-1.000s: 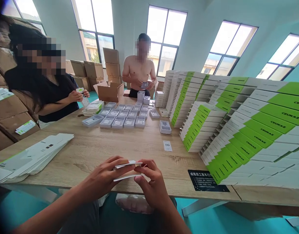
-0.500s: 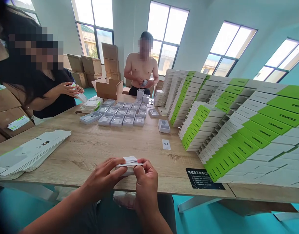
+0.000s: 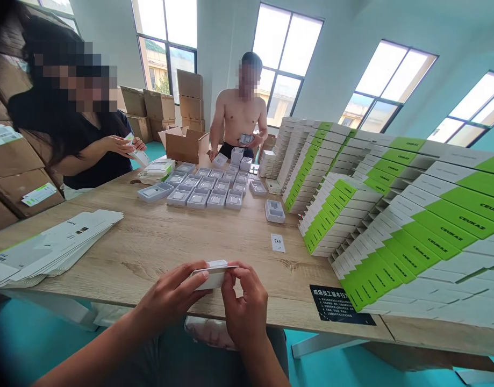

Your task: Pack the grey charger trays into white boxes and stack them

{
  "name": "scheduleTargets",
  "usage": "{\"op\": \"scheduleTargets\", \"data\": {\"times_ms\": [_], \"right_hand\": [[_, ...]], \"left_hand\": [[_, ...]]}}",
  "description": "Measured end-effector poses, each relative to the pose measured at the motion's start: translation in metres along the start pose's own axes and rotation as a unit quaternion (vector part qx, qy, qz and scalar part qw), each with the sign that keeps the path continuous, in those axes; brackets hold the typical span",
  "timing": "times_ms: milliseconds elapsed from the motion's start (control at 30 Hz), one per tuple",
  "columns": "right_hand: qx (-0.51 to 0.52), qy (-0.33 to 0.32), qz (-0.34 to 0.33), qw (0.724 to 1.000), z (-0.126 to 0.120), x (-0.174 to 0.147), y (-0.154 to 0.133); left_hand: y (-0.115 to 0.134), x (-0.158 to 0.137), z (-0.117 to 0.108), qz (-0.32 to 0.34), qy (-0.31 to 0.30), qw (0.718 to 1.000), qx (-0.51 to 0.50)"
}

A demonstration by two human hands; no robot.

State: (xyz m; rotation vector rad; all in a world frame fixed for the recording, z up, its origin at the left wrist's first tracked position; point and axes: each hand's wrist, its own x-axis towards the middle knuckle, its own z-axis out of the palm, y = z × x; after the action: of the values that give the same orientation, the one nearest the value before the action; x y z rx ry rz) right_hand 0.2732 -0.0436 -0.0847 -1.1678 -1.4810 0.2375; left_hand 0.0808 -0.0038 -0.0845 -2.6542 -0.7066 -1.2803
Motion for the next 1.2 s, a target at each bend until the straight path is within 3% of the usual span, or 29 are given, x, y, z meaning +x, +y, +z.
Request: {"op": "scheduleTargets", "data": {"times_ms": [167,367,600,700,833,1033,1200], "right_hand": [[-0.014,0.024,0.031,0.999,0.002,-0.002,0.002],[-0.043,-0.108,-0.086,0.990,-0.012,0.011,0.016],[-0.080,-0.084,-0.158,0.981,-0.017,0.023,0.021],[-0.076,-0.064,-0.163,0.982,-0.019,0.023,0.017],[-0.069,-0.045,-0.163,0.983,-0.021,0.024,0.013],[-0.026,-0.062,-0.118,0.991,-0.020,0.024,0.018],[0.119,-0.122,0.063,0.983,-0.029,0.027,0.022]], "left_hand": [[-0.007,-0.007,-0.005,-0.004,-0.012,0.998,-0.067],[-0.019,-0.005,-0.009,-0.036,0.035,0.994,-0.094],[-0.024,0.014,-0.014,-0.053,0.050,0.991,-0.108],[-0.026,0.014,-0.013,-0.105,0.046,0.984,-0.135],[-0.026,0.011,-0.008,-0.212,0.069,0.945,-0.238],[-0.024,0.013,-0.005,-0.295,0.062,0.905,-0.298],[-0.028,0.020,-0.004,-0.348,0.051,0.867,-0.353]]}}
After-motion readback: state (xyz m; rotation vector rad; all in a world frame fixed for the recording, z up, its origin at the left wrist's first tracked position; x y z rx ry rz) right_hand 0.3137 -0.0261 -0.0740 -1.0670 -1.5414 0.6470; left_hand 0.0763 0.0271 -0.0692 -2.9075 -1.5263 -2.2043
